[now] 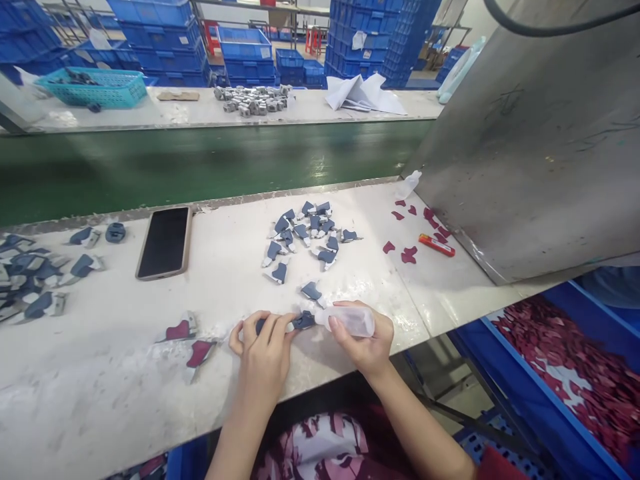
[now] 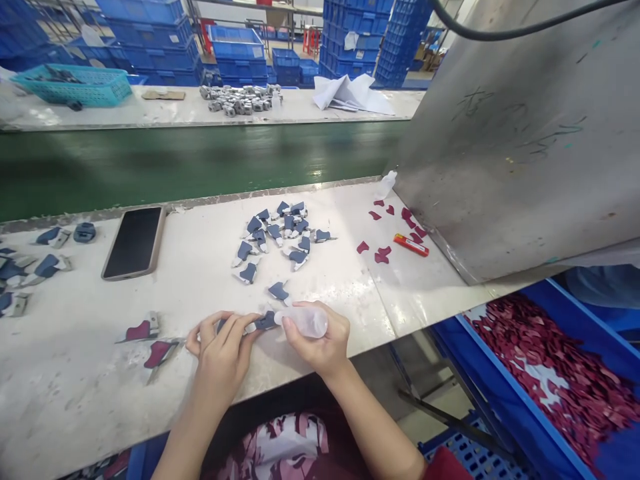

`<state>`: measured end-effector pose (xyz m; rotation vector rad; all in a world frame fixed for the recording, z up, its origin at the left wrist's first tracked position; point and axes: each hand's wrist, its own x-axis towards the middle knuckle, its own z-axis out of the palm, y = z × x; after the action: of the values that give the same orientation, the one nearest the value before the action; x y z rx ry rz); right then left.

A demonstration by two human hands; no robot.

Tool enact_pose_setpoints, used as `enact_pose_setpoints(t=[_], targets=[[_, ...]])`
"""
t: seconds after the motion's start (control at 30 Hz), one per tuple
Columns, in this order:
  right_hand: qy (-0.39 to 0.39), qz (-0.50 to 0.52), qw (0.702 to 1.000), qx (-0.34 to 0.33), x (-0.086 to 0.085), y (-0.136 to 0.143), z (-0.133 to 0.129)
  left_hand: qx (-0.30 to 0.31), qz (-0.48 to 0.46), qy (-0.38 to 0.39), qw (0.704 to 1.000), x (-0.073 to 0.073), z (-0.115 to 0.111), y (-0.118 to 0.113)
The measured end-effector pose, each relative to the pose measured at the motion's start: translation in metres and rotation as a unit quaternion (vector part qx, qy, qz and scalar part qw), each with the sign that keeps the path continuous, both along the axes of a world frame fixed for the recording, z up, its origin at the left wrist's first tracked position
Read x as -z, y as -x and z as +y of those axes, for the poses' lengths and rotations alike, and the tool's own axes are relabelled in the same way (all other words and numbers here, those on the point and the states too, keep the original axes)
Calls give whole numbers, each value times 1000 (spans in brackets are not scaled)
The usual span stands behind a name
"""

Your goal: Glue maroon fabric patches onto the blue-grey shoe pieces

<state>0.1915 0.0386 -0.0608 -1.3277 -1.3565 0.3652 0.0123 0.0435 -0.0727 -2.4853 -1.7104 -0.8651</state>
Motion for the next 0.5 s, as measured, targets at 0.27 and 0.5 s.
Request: enact_pose_setpoints(t=[0.27, 0.5], targets=[[4, 5, 1000, 1, -1, 0, 0, -1, -9, 17, 1000, -1, -1, 0], [8, 7, 1000, 14, -2, 0, 1, 2, -8, 15, 1000, -3, 0, 1]])
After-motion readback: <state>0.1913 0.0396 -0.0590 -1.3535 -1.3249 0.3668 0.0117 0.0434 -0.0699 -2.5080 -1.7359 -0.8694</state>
